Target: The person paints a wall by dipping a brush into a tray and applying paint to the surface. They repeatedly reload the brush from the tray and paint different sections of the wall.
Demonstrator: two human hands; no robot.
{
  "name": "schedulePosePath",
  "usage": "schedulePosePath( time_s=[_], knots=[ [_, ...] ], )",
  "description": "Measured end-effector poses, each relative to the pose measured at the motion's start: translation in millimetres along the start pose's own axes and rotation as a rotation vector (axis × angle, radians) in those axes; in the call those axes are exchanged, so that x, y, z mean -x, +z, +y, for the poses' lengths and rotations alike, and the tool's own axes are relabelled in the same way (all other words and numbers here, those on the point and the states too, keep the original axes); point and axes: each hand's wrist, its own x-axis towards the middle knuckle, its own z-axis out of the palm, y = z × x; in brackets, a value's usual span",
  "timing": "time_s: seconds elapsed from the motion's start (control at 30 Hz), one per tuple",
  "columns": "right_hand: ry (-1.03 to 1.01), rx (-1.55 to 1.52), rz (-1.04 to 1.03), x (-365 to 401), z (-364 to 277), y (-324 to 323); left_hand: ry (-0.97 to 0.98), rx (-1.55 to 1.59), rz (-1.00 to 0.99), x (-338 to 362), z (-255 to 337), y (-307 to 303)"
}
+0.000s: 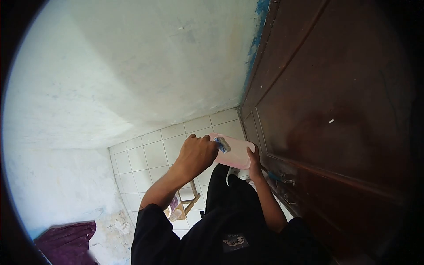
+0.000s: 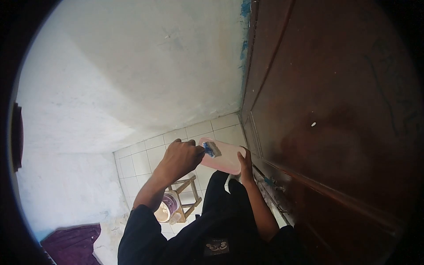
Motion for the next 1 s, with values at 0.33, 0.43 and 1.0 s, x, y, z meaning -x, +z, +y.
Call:
schedulePosePath(
  time_s=[0.33, 0.43, 1.0],
  knots=[
    [0.022, -0.042, -0.039, 3.3, -10.4, 5.9, 0.034, -0.061, 0.043, -14.8, 25.4, 26.5],
    [0.028, -0.052, -0.047, 3.9, -14.2, 8.5, 0.034, -0.088, 0.020, -20.6, 24.1, 40.1],
    [-0.023, -0.083, 0.021, -3.6, 0.8, -4.2, -0.237, 0.341, 0.019, 19.0, -22.2, 14.5]
  ],
)
